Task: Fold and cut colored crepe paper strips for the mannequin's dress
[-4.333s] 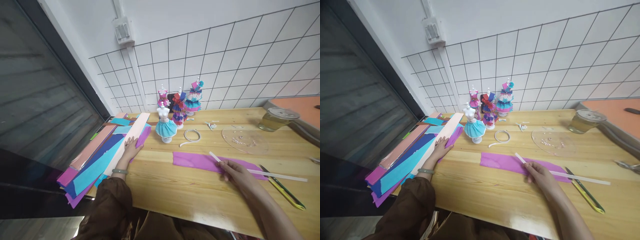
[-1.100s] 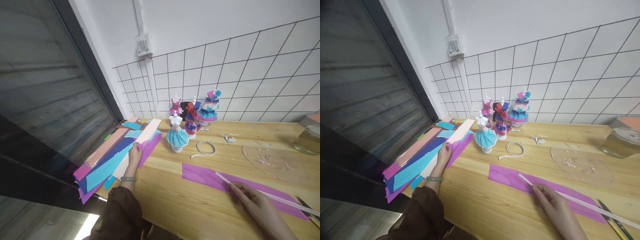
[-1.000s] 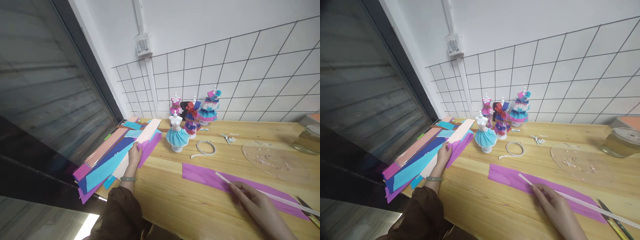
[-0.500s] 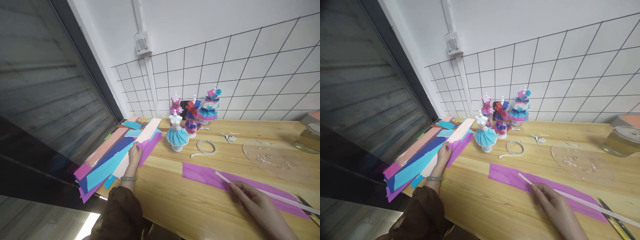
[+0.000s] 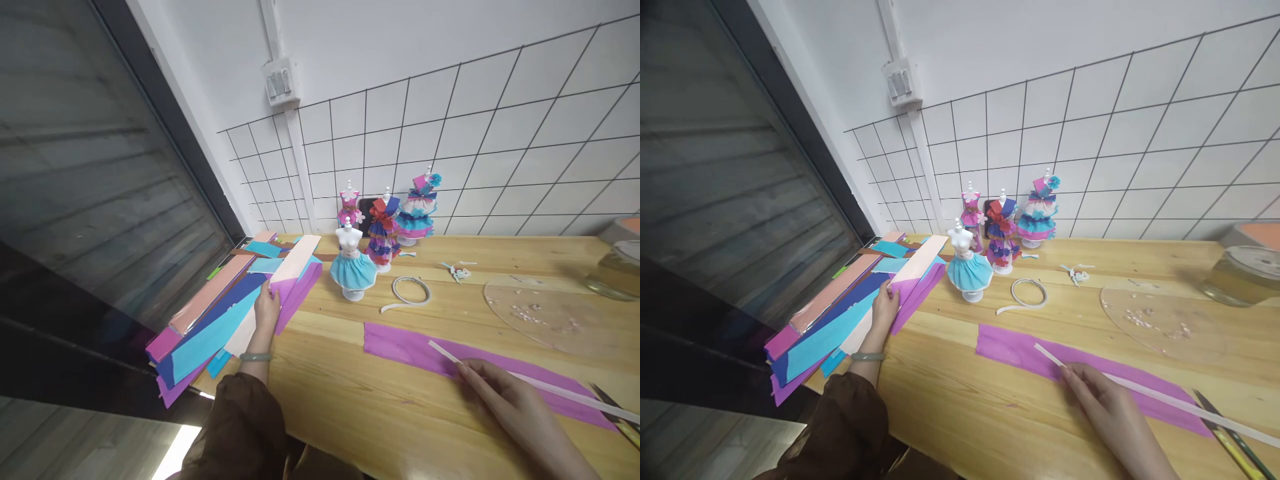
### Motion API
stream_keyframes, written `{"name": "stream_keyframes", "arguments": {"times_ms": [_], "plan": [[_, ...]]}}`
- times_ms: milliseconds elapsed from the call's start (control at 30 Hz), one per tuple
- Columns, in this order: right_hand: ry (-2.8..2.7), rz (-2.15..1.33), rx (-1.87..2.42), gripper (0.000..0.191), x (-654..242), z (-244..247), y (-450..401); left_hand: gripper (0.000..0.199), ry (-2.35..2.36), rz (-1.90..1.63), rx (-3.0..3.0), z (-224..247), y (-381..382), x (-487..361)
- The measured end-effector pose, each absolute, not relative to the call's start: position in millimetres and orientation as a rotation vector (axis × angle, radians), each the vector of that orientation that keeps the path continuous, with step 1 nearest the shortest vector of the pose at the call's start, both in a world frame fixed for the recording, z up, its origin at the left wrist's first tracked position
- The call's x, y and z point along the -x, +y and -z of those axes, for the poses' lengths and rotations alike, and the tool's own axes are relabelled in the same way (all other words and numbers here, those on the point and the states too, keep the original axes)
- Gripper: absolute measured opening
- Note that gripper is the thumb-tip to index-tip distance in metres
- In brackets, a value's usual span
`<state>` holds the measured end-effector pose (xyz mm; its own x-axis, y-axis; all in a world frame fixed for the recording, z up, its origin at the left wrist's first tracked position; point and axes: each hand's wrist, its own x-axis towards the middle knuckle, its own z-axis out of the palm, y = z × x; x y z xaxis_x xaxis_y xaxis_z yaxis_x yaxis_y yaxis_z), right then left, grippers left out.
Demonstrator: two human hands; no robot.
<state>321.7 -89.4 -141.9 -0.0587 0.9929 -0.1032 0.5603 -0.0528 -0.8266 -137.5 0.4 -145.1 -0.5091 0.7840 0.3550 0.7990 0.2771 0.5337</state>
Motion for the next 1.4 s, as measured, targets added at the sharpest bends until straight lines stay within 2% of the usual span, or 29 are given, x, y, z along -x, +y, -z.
{"name": "stream_keyframes", "arguments": {"times_ms": [167,367,967,1233,1400], "plan": [[-1.666,-1.013,1.623,0.037,-323.3,145.6,-89.6,0.053,-2.483,1.267,1.473,148.7,2.9,141.9],[-1.651,-1.048,1.637,0.039,-322.3,145.3,-90.3,0.055,-2.441,1.321,1.456,153.8,4.2,144.7],[-1.776,-1.072,1.632,0.041,-319.3,147.5,-88.2,0.026,-2.458,1.48,1.357,158.4,5.7,147.6],[-1.785,-1.075,1.653,0.042,-320.7,150.7,-88.4,0.011,-2.431,1.43,1.419,159.6,3.1,148.2],[-1.791,-1.048,1.648,0.04,-321.2,150.2,-88.4,0.021,-2.403,1.379,1.517,160.1,3.2,150.1]]}}
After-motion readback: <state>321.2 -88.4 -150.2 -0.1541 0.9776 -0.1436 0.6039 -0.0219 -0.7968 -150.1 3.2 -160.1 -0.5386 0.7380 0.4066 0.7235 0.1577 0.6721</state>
